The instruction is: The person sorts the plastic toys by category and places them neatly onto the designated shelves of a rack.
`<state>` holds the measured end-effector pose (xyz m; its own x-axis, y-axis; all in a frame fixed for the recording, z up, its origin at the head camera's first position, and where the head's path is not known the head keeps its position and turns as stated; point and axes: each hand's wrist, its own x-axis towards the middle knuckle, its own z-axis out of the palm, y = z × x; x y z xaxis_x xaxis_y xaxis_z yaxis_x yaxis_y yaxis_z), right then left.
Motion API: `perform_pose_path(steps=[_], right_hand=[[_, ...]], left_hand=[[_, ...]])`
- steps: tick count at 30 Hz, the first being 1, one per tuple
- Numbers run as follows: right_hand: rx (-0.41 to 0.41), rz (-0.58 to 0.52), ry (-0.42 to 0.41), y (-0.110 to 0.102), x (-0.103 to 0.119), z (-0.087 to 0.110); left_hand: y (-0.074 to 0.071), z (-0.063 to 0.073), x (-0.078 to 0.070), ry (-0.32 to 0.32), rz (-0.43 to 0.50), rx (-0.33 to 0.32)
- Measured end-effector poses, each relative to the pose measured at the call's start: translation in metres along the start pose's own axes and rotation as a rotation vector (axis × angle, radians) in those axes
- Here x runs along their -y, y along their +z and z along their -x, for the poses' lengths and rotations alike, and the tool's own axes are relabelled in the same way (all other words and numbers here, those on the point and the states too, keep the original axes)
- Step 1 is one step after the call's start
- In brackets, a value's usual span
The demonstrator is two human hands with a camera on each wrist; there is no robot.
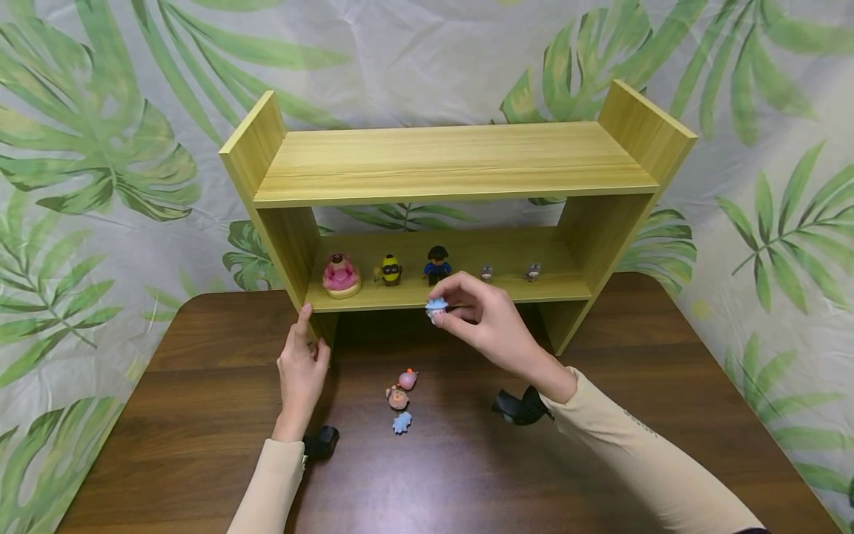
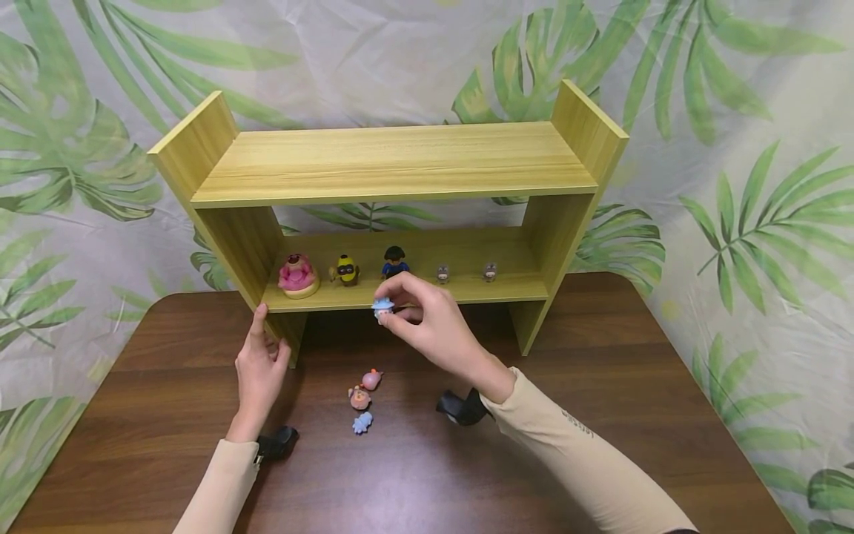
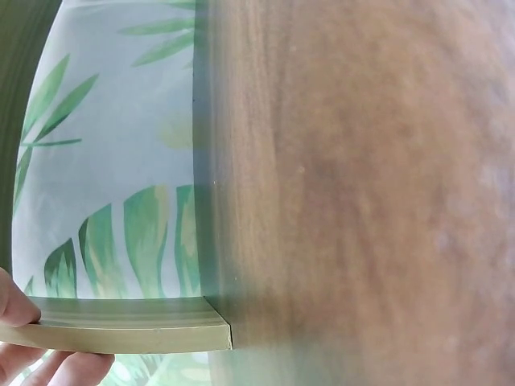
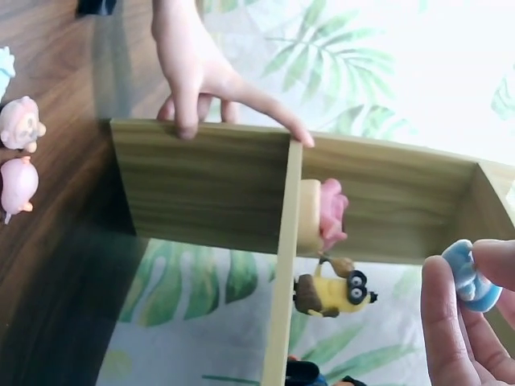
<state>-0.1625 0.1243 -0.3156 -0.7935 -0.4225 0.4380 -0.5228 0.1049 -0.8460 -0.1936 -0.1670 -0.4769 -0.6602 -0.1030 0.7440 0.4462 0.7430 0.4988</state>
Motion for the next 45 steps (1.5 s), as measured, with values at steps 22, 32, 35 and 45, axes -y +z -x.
perform_pose_path(steps=[22, 32, 35, 45], right_hand=[[-0.009, 0.095, -0.131, -0.004, 0.017, -0.024], [-0.005, 0.093, -0.205, -0.004, 0.029, -0.041], [0.003, 0.089, -0.22, -0.005, 0.032, -0.046], [-0.001, 0.081, -0.296, -0.003, 0.049, -0.063]], left_hand=[[0.001, 0.001, 0.001, 0.004, 0.003, -0.001], [0.002, 0.001, 0.003, 0.011, -0.003, -0.004], [0.001, 0.0, 0.002, 0.013, -0.001, -0.004], [0.001, 0.0, 0.001, 0.01, 0.004, -0.004]])
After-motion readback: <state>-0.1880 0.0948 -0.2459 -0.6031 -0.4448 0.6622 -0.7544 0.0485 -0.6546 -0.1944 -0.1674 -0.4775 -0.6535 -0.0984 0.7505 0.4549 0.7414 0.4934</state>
